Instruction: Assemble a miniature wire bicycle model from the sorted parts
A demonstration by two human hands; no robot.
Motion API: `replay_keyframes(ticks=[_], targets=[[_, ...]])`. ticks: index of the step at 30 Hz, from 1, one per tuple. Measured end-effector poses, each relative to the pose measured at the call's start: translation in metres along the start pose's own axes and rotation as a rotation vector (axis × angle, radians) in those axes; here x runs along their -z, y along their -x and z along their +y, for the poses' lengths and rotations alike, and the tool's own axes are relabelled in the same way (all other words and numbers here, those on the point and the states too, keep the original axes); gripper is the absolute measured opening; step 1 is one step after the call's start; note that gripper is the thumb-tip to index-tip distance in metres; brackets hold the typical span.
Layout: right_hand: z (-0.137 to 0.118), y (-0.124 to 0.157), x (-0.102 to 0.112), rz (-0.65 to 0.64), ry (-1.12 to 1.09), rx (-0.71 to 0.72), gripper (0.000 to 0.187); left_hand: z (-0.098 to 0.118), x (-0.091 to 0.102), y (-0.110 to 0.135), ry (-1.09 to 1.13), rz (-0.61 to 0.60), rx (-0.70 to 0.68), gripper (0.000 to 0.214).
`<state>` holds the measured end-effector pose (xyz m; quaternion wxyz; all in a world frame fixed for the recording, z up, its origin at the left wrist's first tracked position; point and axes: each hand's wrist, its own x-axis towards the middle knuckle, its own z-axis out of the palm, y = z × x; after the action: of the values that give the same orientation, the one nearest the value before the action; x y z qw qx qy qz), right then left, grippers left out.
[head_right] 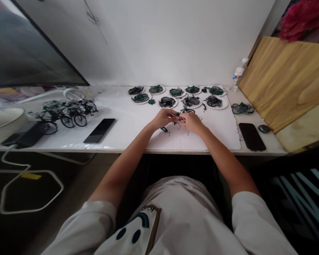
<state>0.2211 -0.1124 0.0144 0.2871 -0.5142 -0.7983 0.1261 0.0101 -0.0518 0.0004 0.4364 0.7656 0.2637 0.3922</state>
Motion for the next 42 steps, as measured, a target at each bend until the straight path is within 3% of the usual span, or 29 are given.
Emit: replay_keyframes(ticks=[42], targets=[[-0.0053,0.0027,0.0034,-0.112,0.063,-0.063,0.026,-0.0008,-0.0006,0.0005,-0.151,-0.094,0.044,0.023]])
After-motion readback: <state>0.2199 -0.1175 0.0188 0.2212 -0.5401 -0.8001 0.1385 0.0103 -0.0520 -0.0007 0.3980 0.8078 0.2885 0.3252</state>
